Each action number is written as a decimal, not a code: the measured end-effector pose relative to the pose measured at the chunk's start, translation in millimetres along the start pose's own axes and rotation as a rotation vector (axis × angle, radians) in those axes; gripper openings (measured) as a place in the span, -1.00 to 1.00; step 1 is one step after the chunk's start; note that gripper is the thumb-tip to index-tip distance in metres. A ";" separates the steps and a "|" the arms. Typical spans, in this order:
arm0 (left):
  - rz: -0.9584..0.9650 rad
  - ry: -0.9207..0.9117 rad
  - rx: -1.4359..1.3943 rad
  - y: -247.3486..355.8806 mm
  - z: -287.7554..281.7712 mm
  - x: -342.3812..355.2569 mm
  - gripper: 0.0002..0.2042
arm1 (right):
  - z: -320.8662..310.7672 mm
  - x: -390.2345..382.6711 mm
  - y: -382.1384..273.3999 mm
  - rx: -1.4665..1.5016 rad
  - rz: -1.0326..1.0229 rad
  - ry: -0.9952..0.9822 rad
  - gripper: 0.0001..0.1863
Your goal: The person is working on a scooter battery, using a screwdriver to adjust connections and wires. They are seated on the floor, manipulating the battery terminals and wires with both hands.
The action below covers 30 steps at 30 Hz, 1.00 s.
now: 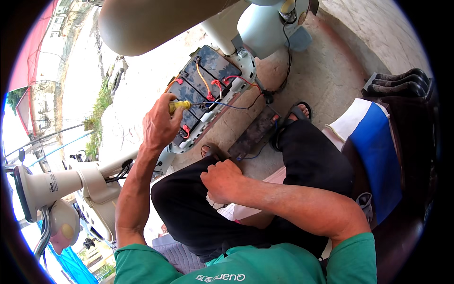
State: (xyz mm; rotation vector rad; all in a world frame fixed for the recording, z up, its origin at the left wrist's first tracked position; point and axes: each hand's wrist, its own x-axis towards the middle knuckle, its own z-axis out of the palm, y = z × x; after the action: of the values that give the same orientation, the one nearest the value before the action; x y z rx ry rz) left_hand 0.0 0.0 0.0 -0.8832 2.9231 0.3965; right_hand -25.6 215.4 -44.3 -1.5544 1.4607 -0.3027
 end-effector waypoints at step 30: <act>-0.120 0.013 -0.028 1.6 -4.7 -7.9 -0.69 | 1.9 -0.3 0.8 -0.029 -0.004 0.026 -0.59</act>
State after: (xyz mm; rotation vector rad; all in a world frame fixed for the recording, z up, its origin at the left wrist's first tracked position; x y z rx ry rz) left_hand 5.8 4.3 6.0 -1.0629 2.8640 0.4252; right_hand -24.8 216.6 -45.7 -1.5819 1.4884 -0.3061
